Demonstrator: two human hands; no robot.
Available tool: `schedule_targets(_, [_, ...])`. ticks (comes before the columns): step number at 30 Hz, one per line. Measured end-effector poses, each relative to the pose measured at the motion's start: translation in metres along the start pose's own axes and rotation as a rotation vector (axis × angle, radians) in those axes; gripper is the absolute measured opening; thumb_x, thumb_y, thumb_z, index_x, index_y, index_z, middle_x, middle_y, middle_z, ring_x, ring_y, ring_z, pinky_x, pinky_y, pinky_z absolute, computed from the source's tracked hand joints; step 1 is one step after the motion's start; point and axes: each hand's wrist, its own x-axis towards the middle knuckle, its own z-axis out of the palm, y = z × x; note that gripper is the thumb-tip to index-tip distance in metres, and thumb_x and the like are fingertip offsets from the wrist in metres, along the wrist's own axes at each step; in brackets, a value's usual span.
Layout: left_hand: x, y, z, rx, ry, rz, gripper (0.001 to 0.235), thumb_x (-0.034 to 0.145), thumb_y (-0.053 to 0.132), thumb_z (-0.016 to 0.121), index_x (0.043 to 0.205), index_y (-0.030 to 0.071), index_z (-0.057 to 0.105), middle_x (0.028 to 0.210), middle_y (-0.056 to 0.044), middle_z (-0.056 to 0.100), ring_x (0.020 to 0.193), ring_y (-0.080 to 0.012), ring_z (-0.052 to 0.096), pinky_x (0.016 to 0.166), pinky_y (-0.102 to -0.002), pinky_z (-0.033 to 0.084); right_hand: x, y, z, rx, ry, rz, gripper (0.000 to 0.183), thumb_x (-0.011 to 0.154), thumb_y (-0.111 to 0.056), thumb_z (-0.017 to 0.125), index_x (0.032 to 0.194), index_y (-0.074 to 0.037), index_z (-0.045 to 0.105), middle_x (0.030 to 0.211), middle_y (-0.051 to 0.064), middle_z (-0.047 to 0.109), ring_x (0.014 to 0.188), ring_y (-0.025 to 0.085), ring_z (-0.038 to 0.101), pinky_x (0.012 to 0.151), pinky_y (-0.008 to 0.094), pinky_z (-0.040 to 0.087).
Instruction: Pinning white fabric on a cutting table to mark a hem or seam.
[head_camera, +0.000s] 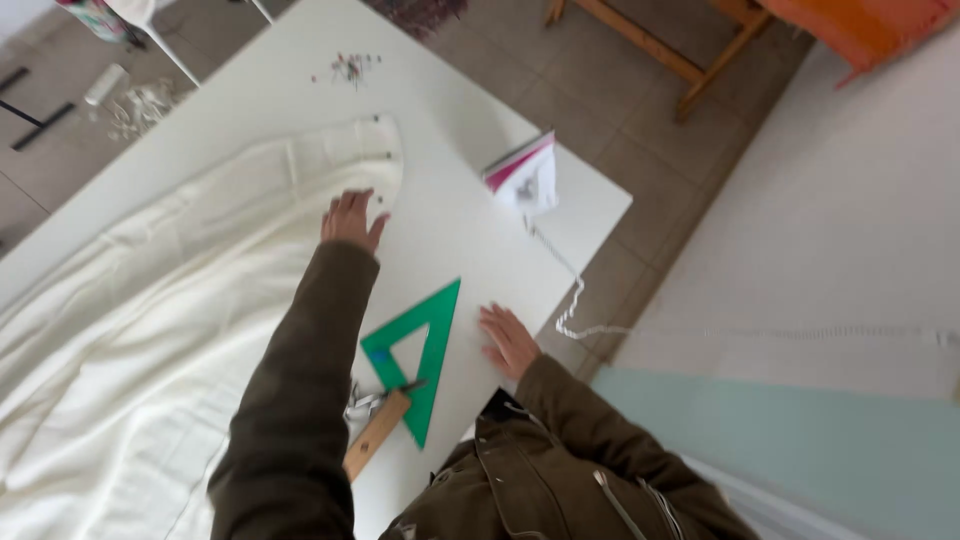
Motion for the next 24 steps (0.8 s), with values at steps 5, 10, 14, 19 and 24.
schedule_targets(5, [0.18,-0.098,0.103,0.287,0.11,-0.296,0.041,0.089,0.036,0.081,0.121,0.014,0.07,0.126,-0.008,0.063,0.121,-0.0316,0.057,0.096,-0.051,0.047,0.027,0.03,-0.026,-0.136,-0.101,0.054,0.049,0.093,-0.02,0.067,0.14,-0.014,0.052,0.159,0.005,0.046,0.15,0.027,0.04,0.123,0.052,0.027])
schedule_targets(10, [0.29,-0.16,0.172,0.103,0.357,-0.417,0.042,0.075,0.031,0.091,0.111,0.018,0.071,0.125,-0.012,0.06,0.117,-0.0364,0.054,0.092,-0.056,0.046,0.048,0.036,-0.039,-0.15,-0.075,0.043,0.055,0.094,-0.022,0.068,0.145,-0.011,0.049,0.16,0.009,0.044,0.148,0.026,0.041,0.122,0.051,0.028])
schedule_targets(14, [0.302,-0.139,0.167,0.144,0.376,-0.54,0.041,0.068,0.02,0.091,0.101,0.013,0.069,0.119,-0.012,0.06,0.117,-0.04,0.053,0.077,-0.056,0.049,0.036,0.038,-0.044,-0.134,-0.099,0.022,0.061,0.091,-0.022,0.071,0.147,-0.011,0.051,0.16,0.007,0.047,0.146,0.025,0.044,0.12,0.048,0.032])
schedule_targets(19, [0.308,-0.176,0.191,0.123,0.345,-0.56,0.024,0.079,0.014,0.086,0.096,0.012,0.069,0.11,-0.007,0.063,0.104,-0.031,0.059,0.086,-0.047,0.051,0.044,0.039,-0.046,-0.149,-0.11,0.033,0.06,0.089,-0.023,0.071,0.146,-0.013,0.053,0.158,0.006,0.049,0.144,0.023,0.047,0.119,0.046,0.035])
schedule_targets(24, [0.316,-0.183,0.189,0.14,0.339,-0.496,0.018,0.079,0.009,0.083,0.089,0.009,0.068,0.102,-0.01,0.064,0.097,-0.0327,0.058,0.084,-0.046,0.05,0.046,0.044,-0.043,-0.182,-0.063,-0.006,0.059,0.089,-0.024,0.07,0.145,-0.012,0.055,0.156,0.007,0.051,0.142,0.023,0.05,0.117,0.045,0.036])
